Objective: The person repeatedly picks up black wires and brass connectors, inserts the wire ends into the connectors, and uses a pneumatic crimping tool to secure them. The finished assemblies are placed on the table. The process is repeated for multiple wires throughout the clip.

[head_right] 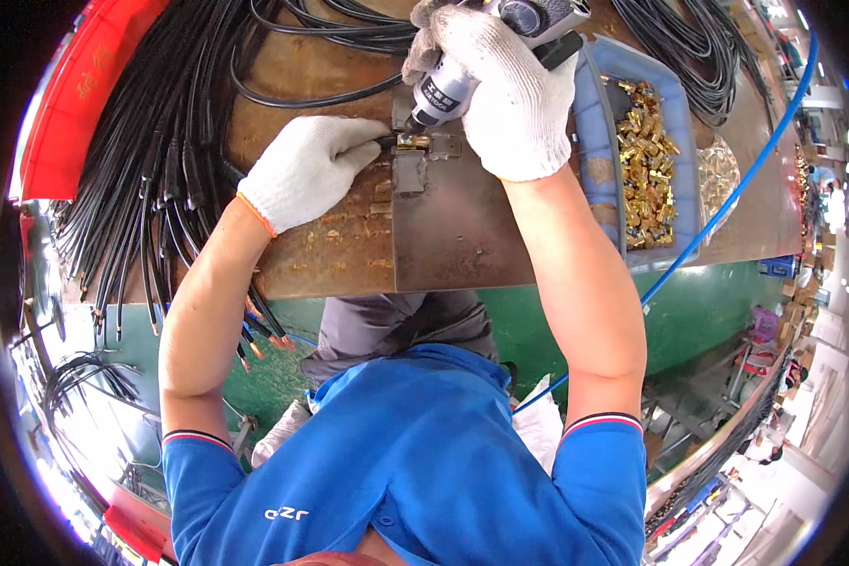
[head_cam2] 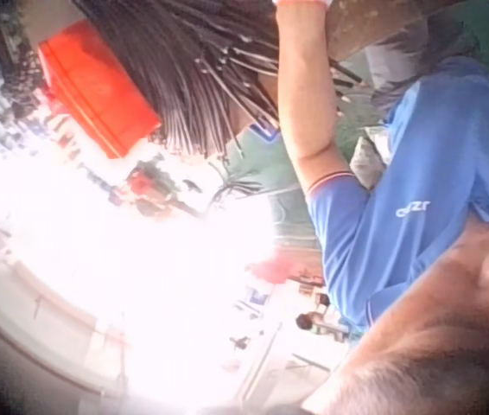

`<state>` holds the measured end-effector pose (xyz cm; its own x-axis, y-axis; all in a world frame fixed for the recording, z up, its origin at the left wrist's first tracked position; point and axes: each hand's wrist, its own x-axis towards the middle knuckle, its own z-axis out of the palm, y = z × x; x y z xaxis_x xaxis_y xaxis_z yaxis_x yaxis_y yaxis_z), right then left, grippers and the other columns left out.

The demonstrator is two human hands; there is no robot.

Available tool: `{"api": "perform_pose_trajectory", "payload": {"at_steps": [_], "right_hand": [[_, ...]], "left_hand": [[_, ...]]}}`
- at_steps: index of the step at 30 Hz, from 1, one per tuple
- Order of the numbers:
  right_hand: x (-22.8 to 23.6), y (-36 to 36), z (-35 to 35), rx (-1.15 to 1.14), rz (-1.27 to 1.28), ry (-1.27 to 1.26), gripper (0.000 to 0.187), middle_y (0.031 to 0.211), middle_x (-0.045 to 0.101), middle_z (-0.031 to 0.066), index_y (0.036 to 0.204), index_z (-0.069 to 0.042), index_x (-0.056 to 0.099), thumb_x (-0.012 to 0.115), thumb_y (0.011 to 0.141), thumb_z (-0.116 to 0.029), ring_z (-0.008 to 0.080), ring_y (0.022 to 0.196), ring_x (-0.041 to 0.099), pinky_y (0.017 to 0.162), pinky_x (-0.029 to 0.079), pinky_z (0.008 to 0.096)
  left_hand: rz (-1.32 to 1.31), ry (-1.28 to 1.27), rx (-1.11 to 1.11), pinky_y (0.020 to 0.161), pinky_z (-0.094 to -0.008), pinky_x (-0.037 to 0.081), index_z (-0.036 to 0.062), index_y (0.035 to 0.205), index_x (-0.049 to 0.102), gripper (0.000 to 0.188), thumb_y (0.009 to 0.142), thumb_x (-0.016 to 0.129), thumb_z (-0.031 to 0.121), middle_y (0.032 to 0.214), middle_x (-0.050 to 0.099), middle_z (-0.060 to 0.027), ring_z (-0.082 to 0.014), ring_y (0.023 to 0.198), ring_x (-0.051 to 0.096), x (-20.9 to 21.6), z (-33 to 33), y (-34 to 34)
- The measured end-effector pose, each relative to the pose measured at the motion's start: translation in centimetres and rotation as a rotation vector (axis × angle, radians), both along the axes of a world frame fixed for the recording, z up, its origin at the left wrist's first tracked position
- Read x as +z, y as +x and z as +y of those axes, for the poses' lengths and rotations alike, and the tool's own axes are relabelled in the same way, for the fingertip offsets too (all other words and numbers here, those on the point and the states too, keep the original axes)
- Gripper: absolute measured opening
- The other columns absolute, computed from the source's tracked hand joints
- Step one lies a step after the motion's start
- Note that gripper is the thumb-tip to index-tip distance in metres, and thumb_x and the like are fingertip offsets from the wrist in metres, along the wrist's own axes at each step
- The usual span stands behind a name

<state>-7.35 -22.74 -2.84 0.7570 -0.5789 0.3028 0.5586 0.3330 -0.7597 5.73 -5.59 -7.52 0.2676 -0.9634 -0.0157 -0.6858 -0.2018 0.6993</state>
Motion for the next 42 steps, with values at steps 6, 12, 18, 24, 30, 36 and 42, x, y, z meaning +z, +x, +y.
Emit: {"api": "perform_pose_trajectory", "payload": {"at_steps": [6, 12, 18, 24, 30, 36, 42], "right_hand": [[0.6, 1.0, -1.6, 0.275, 0.050, -0.227, 0.036, 0.101, 0.073, 0.0169, 0.113, -0.003, 0.066, 0.081, 0.081, 0.001, 0.0251, 0.080, 0.075, 0.070, 0.064, 0.0384], [1.4, 1.8, 0.4, 0.305, 0.131, -0.349, 0.029, 0.093, 0.071, 0.0104, 0.104, -0.003, 0.065, 0.080, 0.081, 0.007, 0.0224, 0.090, 0.073, 0.077, 0.060, 0.0365], [-1.7, 1.8, -0.2, 0.350, 0.018, 0.034, 0.032, 0.085, 0.067, 0.0174, 0.097, 0.001, 0.064, 0.066, 0.097, -0.031, 0.0296, 0.070, 0.067, 0.063, 0.055, 0.0395], [-2.3, 2.2, 0.5, 0.360, -0.102, 0.174, 0.037, 0.085, 0.067, 0.0180, 0.097, 0.003, 0.064, 0.064, 0.098, -0.034, 0.0301, 0.071, 0.067, 0.063, 0.055, 0.0397], [0.0, 1.5, 2.0, 0.026, 0.201, -0.257, 0.026, 0.091, 0.069, 0.0158, 0.101, 0.001, 0.065, 0.061, 0.099, -0.025, 0.0282, 0.076, 0.069, 0.070, 0.058, 0.0366], [2.2, 0.5, 1.9, 0.016, 0.010, 0.010, 0.024, 0.098, 0.073, 0.0143, 0.108, -0.003, 0.064, 0.070, 0.086, 0.006, 0.0229, 0.083, 0.073, 0.068, 0.062, 0.0351], [8.0, -6.1, -5.2, -0.316, 0.202, -0.233, 0.026, 0.104, 0.073, 0.0136, 0.120, -0.002, 0.068, 0.066, 0.099, -0.016, 0.0253, 0.084, 0.068, 0.079, 0.056, 0.0424]], "left_hand": [[-0.002, -0.024, 0.017, 0.095, -0.0474, 0.057, 0.0025, 0.124, 0.077, 0.032, 0.100, 0.068, 0.021, 0.113, 0.075, -0.0273, -0.0446, 0.110, 0.072, -0.7, 0.2, 0.0], [-0.010, -0.019, 0.028, 0.094, -0.0466, 0.057, 0.0033, 0.125, 0.077, 0.031, 0.099, 0.068, 0.019, 0.112, 0.074, -0.0273, -0.0445, 0.109, 0.072, -0.7, 0.2, 0.1], [-0.035, -0.070, 0.040, 0.093, -0.0485, 0.057, 0.0050, 0.121, 0.078, 0.029, 0.098, 0.066, 0.019, 0.109, 0.075, -0.0256, -0.0447, 0.106, 0.072, -0.9, 0.0, -0.3], [-0.026, -0.062, 0.041, 0.092, -0.0452, 0.058, 0.0030, 0.124, 0.077, 0.030, 0.098, 0.069, 0.016, 0.109, 0.075, -0.0273, -0.0446, 0.106, 0.073, -1.2, 0.0, -0.1], [-0.057, -0.039, 0.036, 0.091, -0.0445, 0.058, 0.0021, 0.125, 0.076, 0.030, 0.099, 0.069, 0.017, 0.109, 0.074, -0.0282, -0.0445, 0.106, 0.073, -0.8, 0.0, -0.1], [-0.005, -0.026, 0.033, 0.093, -0.0442, 0.058, 0.0014, 0.125, 0.076, 0.032, 0.099, 0.068, 0.018, 0.109, 0.075, -0.0283, -0.0443, 0.107, 0.073, -0.7, 0.0, 0.0], [0.012, -0.009, 0.010, 0.096, -0.0441, 0.057, -0.0006, 0.123, 0.076, 0.033, 0.098, 0.066, 0.019, 0.112, 0.074, -0.0286, -0.0445, 0.109, 0.072, -0.1, 0.0, -0.1]]}}
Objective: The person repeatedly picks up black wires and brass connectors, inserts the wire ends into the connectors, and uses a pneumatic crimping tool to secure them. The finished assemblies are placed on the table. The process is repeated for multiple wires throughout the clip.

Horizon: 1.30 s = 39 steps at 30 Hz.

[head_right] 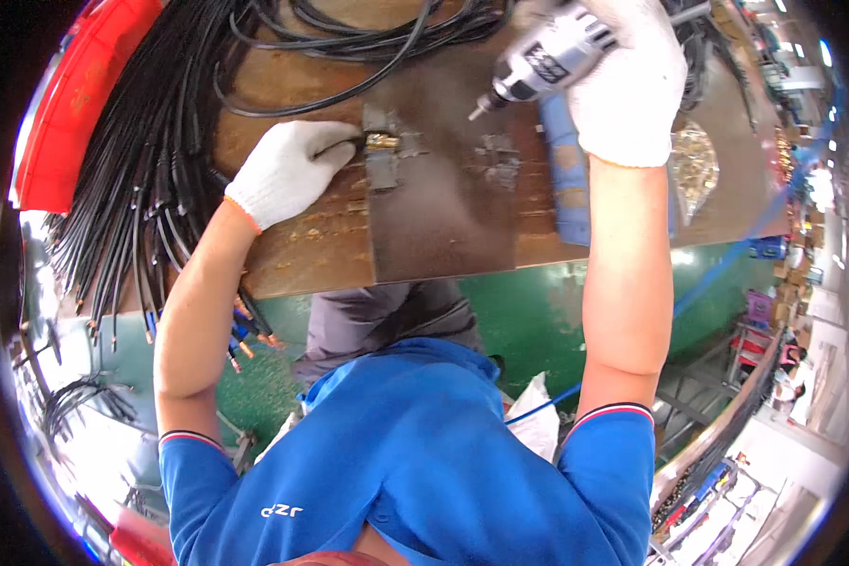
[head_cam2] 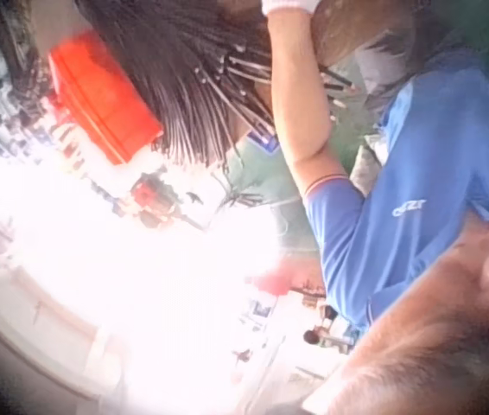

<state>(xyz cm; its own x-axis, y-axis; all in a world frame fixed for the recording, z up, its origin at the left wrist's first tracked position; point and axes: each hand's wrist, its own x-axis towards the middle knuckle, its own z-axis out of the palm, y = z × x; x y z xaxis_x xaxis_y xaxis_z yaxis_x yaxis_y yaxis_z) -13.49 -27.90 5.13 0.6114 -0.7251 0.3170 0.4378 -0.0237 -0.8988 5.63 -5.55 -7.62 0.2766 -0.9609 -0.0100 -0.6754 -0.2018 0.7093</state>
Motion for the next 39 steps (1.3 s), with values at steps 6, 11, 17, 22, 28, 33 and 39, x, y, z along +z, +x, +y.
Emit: {"api": "perform_pose_trajectory", "payload": {"at_steps": [6, 11, 17, 22, 28, 33, 39], "right_hand": [[-1.2, -7.2, -10.1, -0.327, 0.433, 0.093, 0.023, 0.073, 0.069, 0.0045, 0.097, -0.008, 0.070, 0.082, 0.092, -0.027, 0.0174, 0.058, 0.065, 0.056, 0.057, 0.0345], [-7.0, -11.4, -12.4, -0.474, 0.766, -0.032, 0.024, 0.077, 0.068, -0.0008, 0.102, -0.010, 0.070, 0.088, 0.088, -0.019, 0.0111, 0.061, 0.060, 0.056, 0.048, 0.0279], [-8.9, -12.8, -13.1, -0.662, 1.325, -0.494, 0.053, 0.101, 0.077, 0.0129, 0.115, -0.002, 0.075, 0.088, 0.085, -0.043, 0.0244, 0.091, 0.072, 0.084, 0.056, 0.0395], [-6.0, -7.8, -4.2, -0.806, 0.890, -0.911, 0.033, 0.121, 0.075, 0.0138, 0.123, -0.008, 0.076, 0.079, 0.097, -0.029, 0.0269, 0.114, 0.070, 0.102, 0.054, 0.0408], [-7.7, -1.3, 7.6, 0.253, 0.750, -0.322, 0.040, 0.118, 0.073, 0.0084, 0.135, -0.003, 0.067, 0.068, 0.108, -0.033, 0.0162, 0.102, 0.068, 0.094, 0.055, 0.0329], [-10.4, -0.7, 9.1, 0.294, 0.574, -0.013, 0.029, 0.103, 0.075, 0.0045, 0.126, 0.001, 0.072, 0.065, 0.109, -0.022, 0.0068, 0.090, 0.064, 0.081, 0.053, 0.0251], [-9.7, -1.1, 8.9, 0.317, 0.568, 0.204, 0.025, 0.095, 0.073, 0.0038, 0.121, 0.001, 0.075, 0.064, 0.110, -0.019, 0.0084, 0.072, 0.065, 0.063, 0.054, 0.0258]], "left_hand": [[0.244, -0.016, -0.053, 0.097, -0.0369, 0.055, -0.0053, 0.128, 0.072, 0.037, 0.098, 0.065, 0.014, 0.109, 0.079, -0.0214, -0.0251, 0.102, 0.074, 2.1, 0.8, 0.4], [0.291, -0.018, -0.090, 0.096, -0.0342, 0.054, -0.0048, 0.131, 0.072, 0.038, 0.098, 0.066, 0.013, 0.106, 0.078, -0.0160, -0.0170, 0.098, 0.069, 3.6, 1.4, 0.4], [0.276, -0.054, -0.055, 0.096, -0.0343, 0.054, -0.0041, 0.129, 0.072, 0.036, 0.099, 0.066, 0.014, 0.108, 0.077, -0.0165, -0.0169, 0.101, 0.069, 4.2, 1.6, 0.2], [0.220, -0.063, -0.022, 0.096, -0.0362, 0.056, -0.0050, 0.127, 0.073, 0.035, 0.098, 0.066, 0.013, 0.109, 0.078, -0.0212, -0.0213, 0.101, 0.073, 4.7, 1.4, -0.3], [0.213, -0.073, -0.022, 0.094, -0.0383, 0.057, -0.0035, 0.126, 0.073, 0.033, 0.099, 0.066, 0.014, 0.108, 0.078, -0.0231, -0.0268, 0.101, 0.076, 5.0, 1.4, -0.8], [0.090, -0.162, -0.059, 0.080, -0.0437, 0.059, 0.0001, 0.118, 0.075, 0.026, 0.099, 0.070, 0.018, 0.098, 0.075, -0.0238, -0.0400, 0.091, 0.076, 4.3, 1.5, -1.6], [-0.305, -0.257, -0.082, 0.072, -0.0474, 0.058, 0.0064, 0.113, 0.076, 0.022, 0.093, 0.076, 0.016, 0.090, 0.074, -0.0167, -0.0374, 0.086, 0.073, 3.9, 2.1, -2.6]]}}
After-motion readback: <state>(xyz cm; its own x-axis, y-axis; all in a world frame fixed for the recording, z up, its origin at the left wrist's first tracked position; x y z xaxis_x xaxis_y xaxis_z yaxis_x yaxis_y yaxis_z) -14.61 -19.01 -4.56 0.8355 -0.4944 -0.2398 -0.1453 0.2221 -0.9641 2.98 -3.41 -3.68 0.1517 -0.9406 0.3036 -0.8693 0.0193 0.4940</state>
